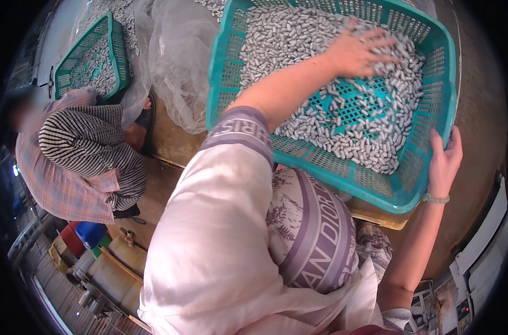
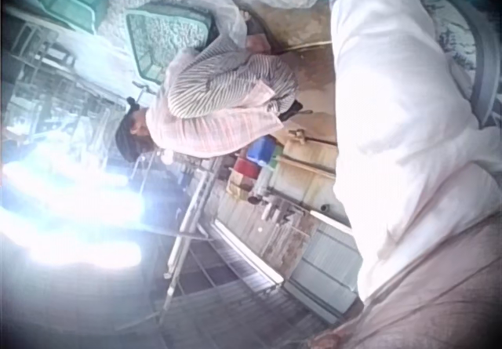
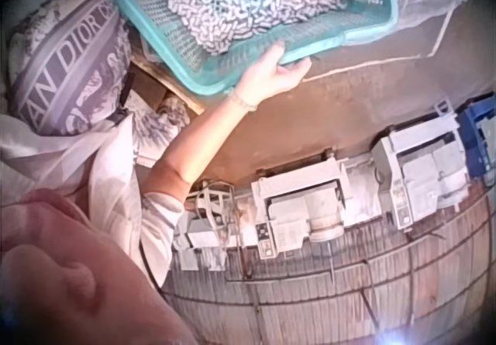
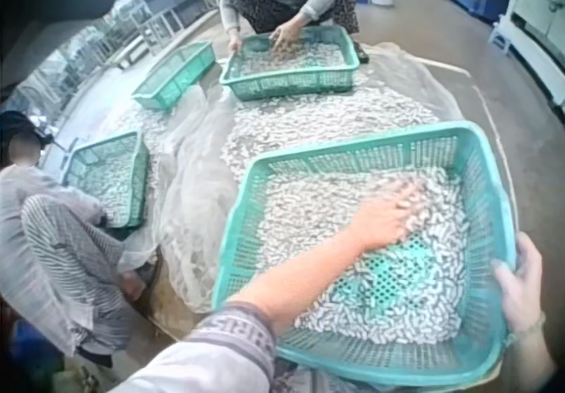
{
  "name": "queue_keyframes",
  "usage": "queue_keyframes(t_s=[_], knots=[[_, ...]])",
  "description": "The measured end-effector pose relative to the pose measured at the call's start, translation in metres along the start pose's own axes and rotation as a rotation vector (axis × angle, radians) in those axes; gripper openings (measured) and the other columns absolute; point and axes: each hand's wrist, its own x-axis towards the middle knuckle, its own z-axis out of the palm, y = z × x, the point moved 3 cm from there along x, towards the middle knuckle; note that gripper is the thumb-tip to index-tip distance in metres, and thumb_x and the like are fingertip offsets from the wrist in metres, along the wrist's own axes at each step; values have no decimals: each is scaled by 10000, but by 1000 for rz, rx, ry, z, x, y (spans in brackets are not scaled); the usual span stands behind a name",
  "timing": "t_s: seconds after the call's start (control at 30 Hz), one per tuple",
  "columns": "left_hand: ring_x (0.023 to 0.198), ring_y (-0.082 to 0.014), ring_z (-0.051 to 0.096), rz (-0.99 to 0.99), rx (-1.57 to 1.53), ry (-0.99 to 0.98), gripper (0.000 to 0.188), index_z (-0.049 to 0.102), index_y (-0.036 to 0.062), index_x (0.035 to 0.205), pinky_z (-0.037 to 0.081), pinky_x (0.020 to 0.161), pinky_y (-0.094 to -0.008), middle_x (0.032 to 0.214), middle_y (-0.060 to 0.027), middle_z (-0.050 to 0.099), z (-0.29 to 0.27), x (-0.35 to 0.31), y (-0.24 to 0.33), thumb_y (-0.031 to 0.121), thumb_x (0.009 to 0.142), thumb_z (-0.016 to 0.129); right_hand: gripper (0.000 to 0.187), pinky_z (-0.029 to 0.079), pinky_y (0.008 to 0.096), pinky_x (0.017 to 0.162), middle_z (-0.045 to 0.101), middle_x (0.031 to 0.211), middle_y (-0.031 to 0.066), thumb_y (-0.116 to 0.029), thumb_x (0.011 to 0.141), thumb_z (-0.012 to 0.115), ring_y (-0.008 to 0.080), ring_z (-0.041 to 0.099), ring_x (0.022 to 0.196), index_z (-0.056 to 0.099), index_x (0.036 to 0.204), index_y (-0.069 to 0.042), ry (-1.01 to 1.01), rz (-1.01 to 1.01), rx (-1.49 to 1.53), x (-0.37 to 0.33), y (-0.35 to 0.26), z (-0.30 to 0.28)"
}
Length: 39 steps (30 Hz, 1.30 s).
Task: The person scoops small white cylindrical items from a large pile on a tarp and places them into a green plastic basket. The person repeatedly fills the basket by hand and shakes it to settle the contents.
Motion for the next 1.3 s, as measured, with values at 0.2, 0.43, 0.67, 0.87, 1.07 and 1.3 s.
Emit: queue_keyframes(t_s=[0.2, 0.43, 0.67, 0.87, 1.07, 1.3], knots=[[1201, -255, 457, -315, -243, -293, 514, 517, 344, 1251, 438, 926, -401, 1419, -94, 344, -67, -73, -32, 338, 766, 687, 193, 430, 250, 761, 599, 934, 74, -76, 866, 570, 111, 538, 852, 543, 1006, 54, 47, 18, -77, 6, 55, -12], [674, -186, 581, -929, -37, 97, 461, 599, 113, 1124, 473, 612, -306, 1012, -104, 587, -168, -176, -73, 269, 717, 748, 206, 447, 258, 749, 618, 953, 79, -113, 887, 565, 112, 555, 846, 540, 1022, 40, 46, 72, -42, 11, 118, -17], [899, -349, 619, -1253, -427, 59, 479, 557, -9, 1114, 478, 775, -404, 923, -231, 630, -145, -205, -92, 250, 731, 679, 263, 459, 321, 757, 637, 916, 105, -160, 840, 623, 179, 585, 811, 552, 1028, 11, 82, 25, -201, 12, 117, -9], [832, -217, 624, -1164, -475, 269, 322, 599, -70, 1002, 474, 748, -310, 884, -158, 654, -154, -191, -90, 126, 755, 662, 209, 455, 304, 717, 632, 847, 101, -130, 861, 594, 161, 563, 766, 557, 977, 40, 144, 50, -200, 6, 111, -17], [789, -107, 601, -860, -415, 660, 255, 597, -56, 1033, 476, 710, -259, 889, -99, 659, -214, -188, -43, 28, 794, 625, 266, 464, 328, 746, 624, 906, 121, -142, 900, 568, 165, 563, 794, 527, 1051, 74, 548, -72, -75, -52, 143, 26], [811, -287, 658, -1200, -338, 365, 293, 646, -5, 967, 483, 742, -366, 823, -206, 659, -175, -188, -124, 170, 732, 648, 203, 464, 377, 666, 633, 779, 159, -178, 855, 602, 282, 618, 722, 558, 950, -4, 342, -44, -231, 23, 91, 27]])
